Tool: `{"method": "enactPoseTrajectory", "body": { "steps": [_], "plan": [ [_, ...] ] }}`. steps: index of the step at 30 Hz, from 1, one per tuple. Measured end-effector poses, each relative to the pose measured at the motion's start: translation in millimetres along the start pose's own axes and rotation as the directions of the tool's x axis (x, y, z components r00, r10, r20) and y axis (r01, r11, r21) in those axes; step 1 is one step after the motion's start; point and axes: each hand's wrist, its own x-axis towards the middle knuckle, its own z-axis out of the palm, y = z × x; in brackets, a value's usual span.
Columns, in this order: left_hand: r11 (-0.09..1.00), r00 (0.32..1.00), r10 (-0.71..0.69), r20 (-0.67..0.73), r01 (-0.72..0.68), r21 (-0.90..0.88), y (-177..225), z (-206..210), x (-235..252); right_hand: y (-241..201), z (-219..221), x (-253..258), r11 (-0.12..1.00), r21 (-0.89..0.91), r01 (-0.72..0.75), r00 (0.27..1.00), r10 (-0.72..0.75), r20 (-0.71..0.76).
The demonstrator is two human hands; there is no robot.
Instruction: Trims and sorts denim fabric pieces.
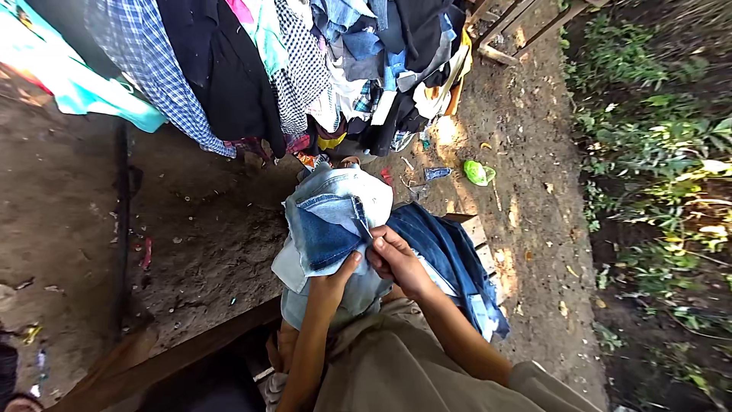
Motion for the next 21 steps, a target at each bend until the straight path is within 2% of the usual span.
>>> {"method": "enactPoseTrajectory", "body": {
  "steps": [2, 4, 6, 10, 12, 14, 17, 21],
  "plan": [
    [0.998, 0.999, -0.039, -0.007, 0.039, -0.052, 0.2, -0.6, -2.0, -7.9, -9.3, 1.3, 0.969, 0.16, -0.19, 0.979, 0.174, 0.109],
    [0.996, 0.996, -0.07, -0.052, 0.067, -0.06, 3.7, 4.2, -3.3, -11.9, -14.8, 0.9, 0.945, 0.201, -0.257, 0.963, 0.233, 0.139],
    [0.996, 0.986, -0.094, -0.138, 0.092, -0.022, 10.3, 14.1, -4.6, -12.3, -14.6, -3.0, 0.971, 0.118, -0.207, 0.976, 0.196, 0.095],
    [0.99, 0.959, -0.143, -0.244, 0.135, -0.052, 13.7, 24.8, -0.2, -4.6, -18.3, -14.0, 0.989, -0.146, 0.004, 1.0, 0.0, 0.025],
    [0.99, 0.96, -0.139, -0.243, 0.13, -0.051, 13.3, 24.7, 0.1, 0.4, -23.8, -16.6, 0.951, -0.286, 0.121, 0.991, -0.101, 0.085],
    [0.996, 0.975, -0.087, -0.205, 0.083, -0.028, 8.5, 20.7, -1.5, 4.0, -26.1, -17.2, 0.917, -0.357, 0.18, 0.98, -0.136, 0.146],
    [0.999, 0.985, -0.043, -0.167, 0.041, -0.014, 6.4, 16.8, -1.0, 4.2, -26.0, -13.3, 0.905, -0.386, 0.177, 0.979, -0.121, 0.165],
    [0.995, 0.985, -0.09, -0.145, 0.084, -0.046, 11.4, 13.1, -0.5, 3.6, -27.6, -11.0, 0.847, -0.484, 0.219, 0.97, -0.137, 0.199]
  ]
}}
